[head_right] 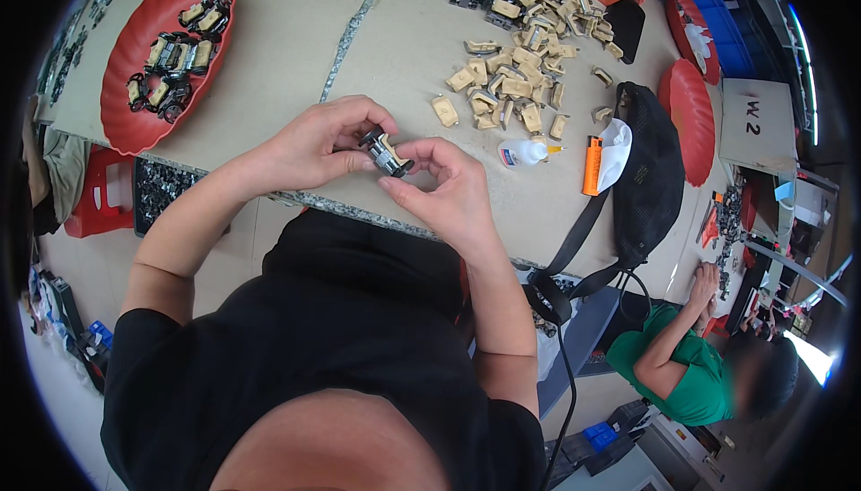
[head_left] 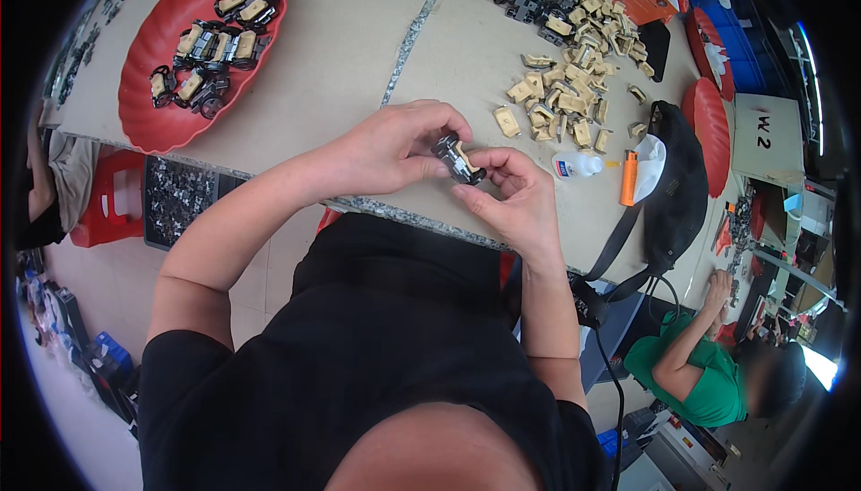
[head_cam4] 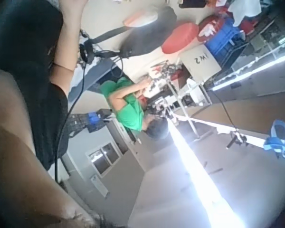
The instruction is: The person applies glue from a bottle to toy car components and plastic body shells, then assembles them into small toy car models.
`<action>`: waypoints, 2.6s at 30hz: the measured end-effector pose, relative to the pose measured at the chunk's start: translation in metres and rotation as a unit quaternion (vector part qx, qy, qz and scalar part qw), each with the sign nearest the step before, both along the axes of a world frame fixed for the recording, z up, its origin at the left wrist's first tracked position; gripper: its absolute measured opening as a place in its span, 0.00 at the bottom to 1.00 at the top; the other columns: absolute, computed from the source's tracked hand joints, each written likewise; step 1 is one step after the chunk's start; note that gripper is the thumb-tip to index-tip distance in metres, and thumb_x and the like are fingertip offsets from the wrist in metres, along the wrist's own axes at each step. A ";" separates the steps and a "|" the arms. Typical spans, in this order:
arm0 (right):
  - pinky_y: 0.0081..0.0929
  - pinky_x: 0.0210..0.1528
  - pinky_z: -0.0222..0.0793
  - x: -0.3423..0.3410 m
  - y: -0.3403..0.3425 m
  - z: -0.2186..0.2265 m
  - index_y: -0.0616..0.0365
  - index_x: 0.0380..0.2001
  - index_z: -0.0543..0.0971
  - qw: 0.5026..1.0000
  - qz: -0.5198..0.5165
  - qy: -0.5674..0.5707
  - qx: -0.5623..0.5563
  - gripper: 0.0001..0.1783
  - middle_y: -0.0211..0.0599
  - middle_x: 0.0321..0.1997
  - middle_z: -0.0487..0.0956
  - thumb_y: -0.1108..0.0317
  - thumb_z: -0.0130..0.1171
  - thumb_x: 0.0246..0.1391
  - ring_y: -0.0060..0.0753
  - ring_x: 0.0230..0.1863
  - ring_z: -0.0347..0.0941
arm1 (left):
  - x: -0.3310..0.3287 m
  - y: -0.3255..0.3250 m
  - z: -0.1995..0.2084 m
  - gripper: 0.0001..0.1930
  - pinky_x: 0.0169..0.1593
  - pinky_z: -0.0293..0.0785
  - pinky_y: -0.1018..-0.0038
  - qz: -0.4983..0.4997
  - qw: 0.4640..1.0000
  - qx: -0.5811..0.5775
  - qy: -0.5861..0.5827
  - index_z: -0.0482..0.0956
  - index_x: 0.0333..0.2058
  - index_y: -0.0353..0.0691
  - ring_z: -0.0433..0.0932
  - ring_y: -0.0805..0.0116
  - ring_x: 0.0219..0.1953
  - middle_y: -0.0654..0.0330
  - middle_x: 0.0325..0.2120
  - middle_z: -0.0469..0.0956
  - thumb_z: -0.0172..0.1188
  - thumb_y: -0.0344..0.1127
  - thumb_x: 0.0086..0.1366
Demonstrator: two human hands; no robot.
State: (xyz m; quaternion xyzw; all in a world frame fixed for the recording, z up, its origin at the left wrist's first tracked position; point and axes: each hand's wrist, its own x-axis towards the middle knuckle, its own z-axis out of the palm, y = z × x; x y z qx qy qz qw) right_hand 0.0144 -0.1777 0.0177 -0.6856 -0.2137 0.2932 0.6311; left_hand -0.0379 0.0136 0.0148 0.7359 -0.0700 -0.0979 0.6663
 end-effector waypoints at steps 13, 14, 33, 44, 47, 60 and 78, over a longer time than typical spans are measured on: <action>0.19 0.45 0.64 0.005 0.003 -0.005 0.66 0.36 0.72 1.000 0.006 0.016 0.000 0.17 0.32 0.37 0.73 0.80 0.61 0.38 0.19 0.40 0.68 | 0.018 0.006 0.009 0.14 0.43 0.71 0.81 -0.060 0.988 -0.081 0.121 0.69 0.36 0.35 0.72 0.79 0.36 0.65 0.31 0.71 0.58 0.17 0.49; 0.19 0.45 0.64 0.006 0.003 -0.005 0.65 0.36 0.71 1.000 0.017 0.008 -0.005 0.16 0.31 0.37 0.72 0.79 0.60 0.39 0.19 0.40 0.68 | 0.019 0.005 0.008 0.14 0.43 0.71 0.81 -0.063 0.987 -0.080 0.123 0.69 0.36 0.35 0.72 0.79 0.36 0.65 0.31 0.71 0.58 0.17 0.49; 0.24 0.35 0.69 0.007 0.004 -0.004 0.62 0.28 0.73 0.969 0.069 -0.229 -0.056 0.13 0.36 0.30 0.72 0.75 0.61 0.33 0.33 0.31 0.70 | 0.021 0.012 -0.001 0.11 0.38 0.66 0.69 -0.106 0.925 0.241 -0.273 0.71 0.25 0.39 0.71 0.62 0.30 0.62 0.23 0.71 0.63 0.33 0.41; 0.25 0.34 0.68 0.007 0.003 -0.011 0.62 0.28 0.72 0.973 0.067 -0.221 -0.024 0.13 0.37 0.31 0.72 0.75 0.60 0.34 0.34 0.33 0.70 | 0.022 0.009 -0.017 0.10 0.39 0.66 0.71 -0.079 0.952 0.136 -0.263 0.70 0.21 0.39 0.70 0.62 0.27 0.62 0.19 0.69 0.63 0.29 0.40; 0.25 0.35 0.68 0.007 0.002 -0.009 0.61 0.29 0.72 0.971 0.087 -0.219 -0.042 0.14 0.36 0.31 0.72 0.75 0.60 0.34 0.33 0.33 0.69 | 0.021 0.009 -0.018 0.10 0.40 0.65 0.71 -0.076 0.951 0.134 -0.270 0.70 0.21 0.39 0.70 0.63 0.27 0.62 0.19 0.70 0.63 0.29 0.40; 0.26 0.34 0.66 0.006 0.001 -0.014 0.61 0.27 0.72 0.966 0.068 -0.247 -0.016 0.13 0.36 0.30 0.72 0.75 0.61 0.32 0.35 0.32 0.69 | 0.019 0.008 -0.017 0.10 0.41 0.65 0.72 -0.098 0.945 0.151 -0.272 0.73 0.24 0.39 0.71 0.65 0.29 0.63 0.22 0.72 0.64 0.30 0.40; 0.27 0.38 0.66 0.008 0.001 -0.016 0.61 0.28 0.72 0.966 0.074 -0.247 -0.010 0.14 0.37 0.32 0.73 0.75 0.62 0.31 0.37 0.34 0.70 | 0.020 0.006 -0.016 0.10 0.44 0.65 0.71 -0.084 0.953 0.136 -0.257 0.72 0.21 0.37 0.72 0.64 0.30 0.63 0.20 0.71 0.63 0.29 0.38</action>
